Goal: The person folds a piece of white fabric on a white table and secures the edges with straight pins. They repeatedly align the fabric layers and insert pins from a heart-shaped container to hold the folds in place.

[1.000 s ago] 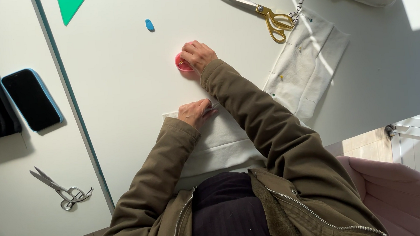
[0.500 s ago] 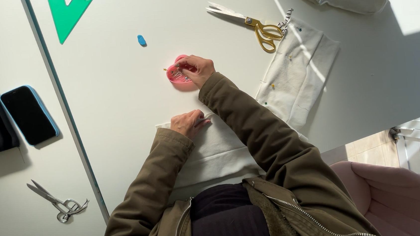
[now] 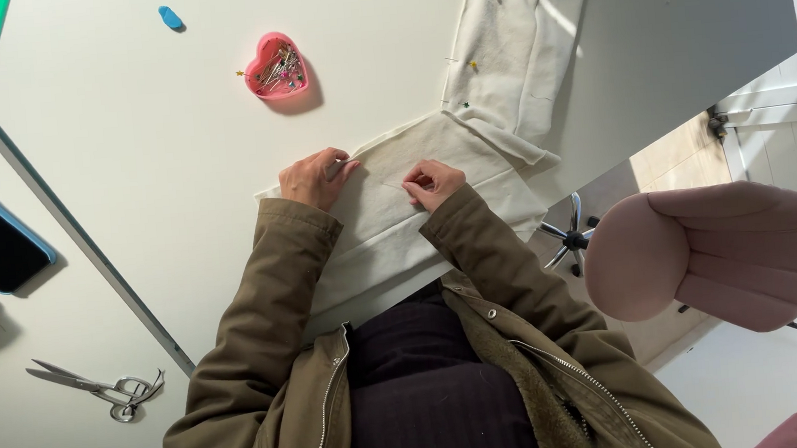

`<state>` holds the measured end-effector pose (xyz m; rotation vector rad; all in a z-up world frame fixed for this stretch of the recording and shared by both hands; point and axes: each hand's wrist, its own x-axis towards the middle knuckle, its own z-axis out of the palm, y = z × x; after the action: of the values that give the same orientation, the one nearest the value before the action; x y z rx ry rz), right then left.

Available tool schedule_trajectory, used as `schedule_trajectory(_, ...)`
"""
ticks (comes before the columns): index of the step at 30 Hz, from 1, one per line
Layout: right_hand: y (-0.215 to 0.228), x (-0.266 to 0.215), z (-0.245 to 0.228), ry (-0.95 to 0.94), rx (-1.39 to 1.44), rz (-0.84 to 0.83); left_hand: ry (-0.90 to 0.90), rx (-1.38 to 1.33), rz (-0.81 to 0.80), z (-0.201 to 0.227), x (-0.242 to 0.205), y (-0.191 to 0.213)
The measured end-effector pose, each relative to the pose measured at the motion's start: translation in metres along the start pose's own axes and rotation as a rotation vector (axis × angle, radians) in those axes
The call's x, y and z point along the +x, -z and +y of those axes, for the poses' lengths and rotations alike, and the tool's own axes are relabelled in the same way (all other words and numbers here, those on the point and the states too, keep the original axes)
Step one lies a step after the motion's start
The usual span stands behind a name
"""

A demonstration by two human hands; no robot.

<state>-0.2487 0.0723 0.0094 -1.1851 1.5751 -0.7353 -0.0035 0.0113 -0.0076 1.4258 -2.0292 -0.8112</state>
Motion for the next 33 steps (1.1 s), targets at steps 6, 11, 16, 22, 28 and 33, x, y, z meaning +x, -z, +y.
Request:
schedule_trajectory(6,0.001,-0.011,-0.004,0.178,-0.302,0.111,0.111,-0.083,-0.115,0.006,0.007,0.008)
schedule_trajectory(11,-0.044,0.001,0.002,-0.02,0.282,-0.069,0.187,-0.192,-0.211,0.01,0.009,0.014)
schedule_trajectory(16,-0.049,0.003,0.001,-0.141,-0.044,-0.048,0.291,-0.459,-0.171,0.012,0.006,0.013)
schedule_trajectory(22,-0.049,0.006,-0.006,-0.162,-0.159,-0.049,0.058,-0.363,0.022,0.025,-0.004,0.017)
schedule_trajectory(28,-0.058,0.008,0.008,-0.072,-0.27,0.02,0.055,-0.24,-0.098,0.034,-0.018,0.014)
schedule_trajectory(33,-0.058,0.012,0.026,-0.021,-0.278,0.052,0.038,-0.301,-0.051,0.04,-0.022,0.008)
